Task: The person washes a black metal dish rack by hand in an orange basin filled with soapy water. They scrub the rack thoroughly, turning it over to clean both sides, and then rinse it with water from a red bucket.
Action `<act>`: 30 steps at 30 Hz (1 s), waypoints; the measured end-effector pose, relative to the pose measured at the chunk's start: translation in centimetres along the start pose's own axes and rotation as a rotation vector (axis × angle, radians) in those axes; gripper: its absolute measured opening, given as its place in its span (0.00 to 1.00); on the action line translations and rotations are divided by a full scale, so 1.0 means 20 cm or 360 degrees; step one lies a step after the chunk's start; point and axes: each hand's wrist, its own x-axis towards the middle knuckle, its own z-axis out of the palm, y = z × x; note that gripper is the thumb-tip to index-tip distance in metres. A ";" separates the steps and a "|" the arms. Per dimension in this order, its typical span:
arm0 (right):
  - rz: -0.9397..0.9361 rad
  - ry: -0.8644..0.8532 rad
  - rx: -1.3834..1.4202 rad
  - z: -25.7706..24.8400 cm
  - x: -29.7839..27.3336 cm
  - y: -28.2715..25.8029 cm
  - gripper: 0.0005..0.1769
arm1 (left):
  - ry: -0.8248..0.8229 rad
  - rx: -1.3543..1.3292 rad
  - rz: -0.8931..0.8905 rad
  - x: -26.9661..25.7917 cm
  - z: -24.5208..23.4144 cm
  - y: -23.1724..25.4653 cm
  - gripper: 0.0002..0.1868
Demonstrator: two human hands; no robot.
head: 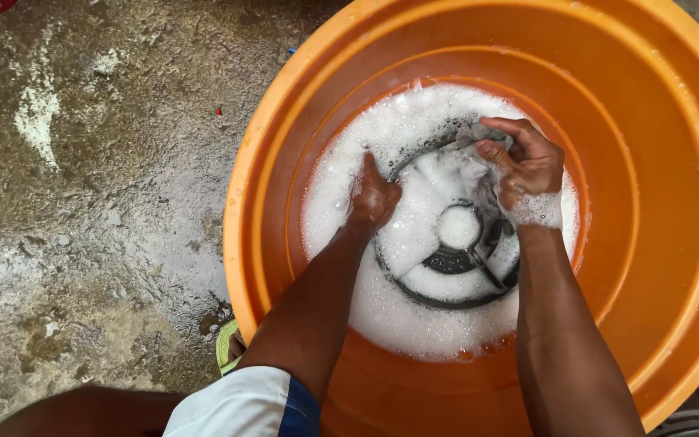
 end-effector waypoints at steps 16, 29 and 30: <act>-0.0186 0.0499 -0.0323 -0.13 0.04 0.08 0.05 | 0.0071 0.1441 0.0669 0.01 -0.05 -0.03 0.55; 0.0296 0.0407 -0.1291 0.02 -0.13 -0.04 0.14 | -0.0331 -0.0486 0.0076 0.40 -0.09 -0.16 0.22; 0.0303 0.0393 -0.1288 -0.13 -0.08 0.03 0.14 | -0.0317 -0.0491 0.0075 0.22 -0.05 -0.09 0.22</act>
